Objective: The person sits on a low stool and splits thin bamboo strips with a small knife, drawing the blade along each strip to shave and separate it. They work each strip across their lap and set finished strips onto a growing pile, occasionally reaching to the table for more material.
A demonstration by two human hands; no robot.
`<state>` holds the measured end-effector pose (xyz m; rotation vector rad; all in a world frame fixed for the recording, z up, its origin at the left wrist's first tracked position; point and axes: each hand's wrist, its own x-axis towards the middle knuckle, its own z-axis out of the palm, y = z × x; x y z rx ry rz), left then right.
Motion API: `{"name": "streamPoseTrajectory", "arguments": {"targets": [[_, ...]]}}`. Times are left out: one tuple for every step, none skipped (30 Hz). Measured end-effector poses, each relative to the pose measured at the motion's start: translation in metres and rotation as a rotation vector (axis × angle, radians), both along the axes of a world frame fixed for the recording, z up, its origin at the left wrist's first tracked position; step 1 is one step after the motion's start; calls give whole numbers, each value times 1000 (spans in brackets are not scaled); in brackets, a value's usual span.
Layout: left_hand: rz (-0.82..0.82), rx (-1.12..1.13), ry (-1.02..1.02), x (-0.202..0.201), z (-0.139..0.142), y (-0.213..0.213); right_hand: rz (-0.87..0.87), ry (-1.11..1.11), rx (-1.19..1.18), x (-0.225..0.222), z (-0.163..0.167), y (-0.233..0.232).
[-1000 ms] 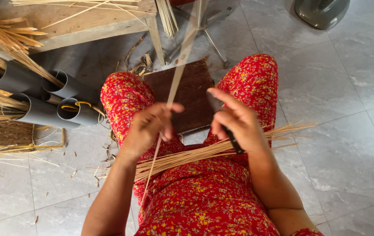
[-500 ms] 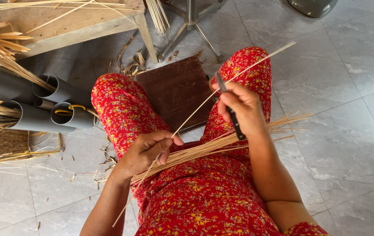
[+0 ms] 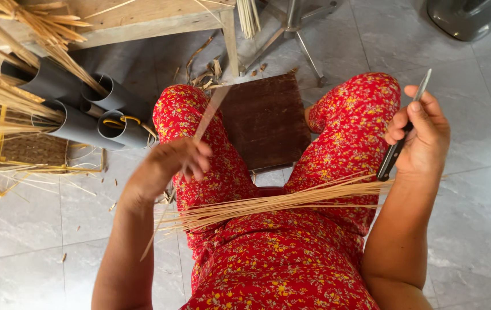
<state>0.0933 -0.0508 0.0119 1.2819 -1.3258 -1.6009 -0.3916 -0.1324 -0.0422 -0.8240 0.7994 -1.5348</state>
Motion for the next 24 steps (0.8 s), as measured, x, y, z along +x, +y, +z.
{"name": "streamPoseTrajectory", "arguments": {"targets": [[96, 6, 169, 8, 0, -11, 25, 10, 9, 2, 1, -2], [191, 11, 338, 16, 0, -25, 57, 19, 5, 6, 2, -4], [258, -18, 433, 23, 0, -40, 86, 29, 3, 11, 3, -6], [325, -51, 527, 30, 1, -56, 114, 36, -3, 16, 5, -9], [426, -33, 566, 35, 1, -73, 132, 36, 17, 22, 7, -11], [526, -18, 604, 41, 3, -89, 149, 34, 35, 28, 9, -13], [556, -23, 600, 45, 4, -105, 166, 33, 51, 33, 12, -15], [588, -28, 598, 48, 6, -119, 175, 61, 62, 37, 16, -18], [620, -32, 596, 49, 6, -131, 184, 90, 74, 41, 16, -20], [662, -35, 566, 50, 7, -141, 194, 119, 87, 45, 18, -20], [705, -38, 536, 49, 6, -151, 215, 161, 110, 47, 19, -21], [748, -43, 509, 48, 7, -160, 237, 204, 131, 49, 21, -22], [756, -43, 527, 44, 1, -168, 258, 249, 151, 50, 18, -22], [765, -42, 544, 42, 0, -178, 276, 273, 157, 52, 20, -25], [774, -39, 561, 39, -1, -187, 293, 297, 165, 52, 19, -27], [809, -51, 565, 39, -4, -196, 308, 321, 173, 53, 17, -28], [845, -62, 569, 39, -7, -204, 332, 332, 176, 53, 16, -29], [881, -70, 573, 40, -10, -212, 356, 344, 181, 54, 13, -29], [910, -70, 544, 43, -12, -220, 379, 356, 188, 55, 11, -28], [938, -70, 513, 47, -15, -227, 386, 394, 213, 55, 9, -25], [964, -69, 481, 51, -16, -234, 390, 429, 238, 54, 6, -20], [977, -69, 466, 56, -19, -241, 393, 466, 264, 54, 3, -14], [990, -69, 451, 60, -21, -248, 399, 451, 253, 52, 2, -8], [1001, -68, 436, 63, -24, -255, 403, 435, 241, 49, 0, -1]]}}
